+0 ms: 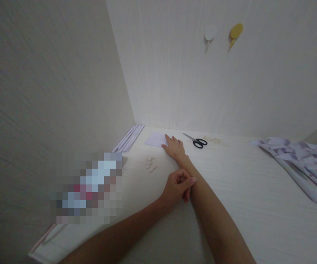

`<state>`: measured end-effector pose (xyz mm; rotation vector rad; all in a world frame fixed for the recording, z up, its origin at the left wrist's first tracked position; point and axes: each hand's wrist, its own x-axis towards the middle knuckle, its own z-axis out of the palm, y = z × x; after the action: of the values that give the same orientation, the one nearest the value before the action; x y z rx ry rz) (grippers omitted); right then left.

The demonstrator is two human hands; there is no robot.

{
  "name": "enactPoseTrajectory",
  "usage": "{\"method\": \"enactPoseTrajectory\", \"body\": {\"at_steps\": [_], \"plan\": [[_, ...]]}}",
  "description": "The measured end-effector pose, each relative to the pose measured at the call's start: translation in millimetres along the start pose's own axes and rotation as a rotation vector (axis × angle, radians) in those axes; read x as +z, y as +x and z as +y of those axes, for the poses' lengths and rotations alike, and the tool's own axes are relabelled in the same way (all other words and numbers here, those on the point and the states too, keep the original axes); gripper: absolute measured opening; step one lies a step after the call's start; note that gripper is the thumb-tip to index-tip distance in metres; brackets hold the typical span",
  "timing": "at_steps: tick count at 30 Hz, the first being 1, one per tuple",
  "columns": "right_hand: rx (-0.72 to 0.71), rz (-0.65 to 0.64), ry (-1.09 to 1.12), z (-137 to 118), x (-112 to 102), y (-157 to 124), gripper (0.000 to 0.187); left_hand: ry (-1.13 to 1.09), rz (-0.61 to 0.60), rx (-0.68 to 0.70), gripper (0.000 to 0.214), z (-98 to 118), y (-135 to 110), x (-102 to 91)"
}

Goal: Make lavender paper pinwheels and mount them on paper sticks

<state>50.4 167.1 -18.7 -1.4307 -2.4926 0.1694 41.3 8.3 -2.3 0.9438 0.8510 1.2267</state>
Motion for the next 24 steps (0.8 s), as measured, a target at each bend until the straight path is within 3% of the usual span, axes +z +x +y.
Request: {"method": "enactPoseTrajectory", "body": {"at_steps": [24], "plan": [[0.027,0.065,0.079,0.5,1.6,2.1,0.054,0.005,0.005,-0.007,0.035,-0.7,0.2,0.0]]}}
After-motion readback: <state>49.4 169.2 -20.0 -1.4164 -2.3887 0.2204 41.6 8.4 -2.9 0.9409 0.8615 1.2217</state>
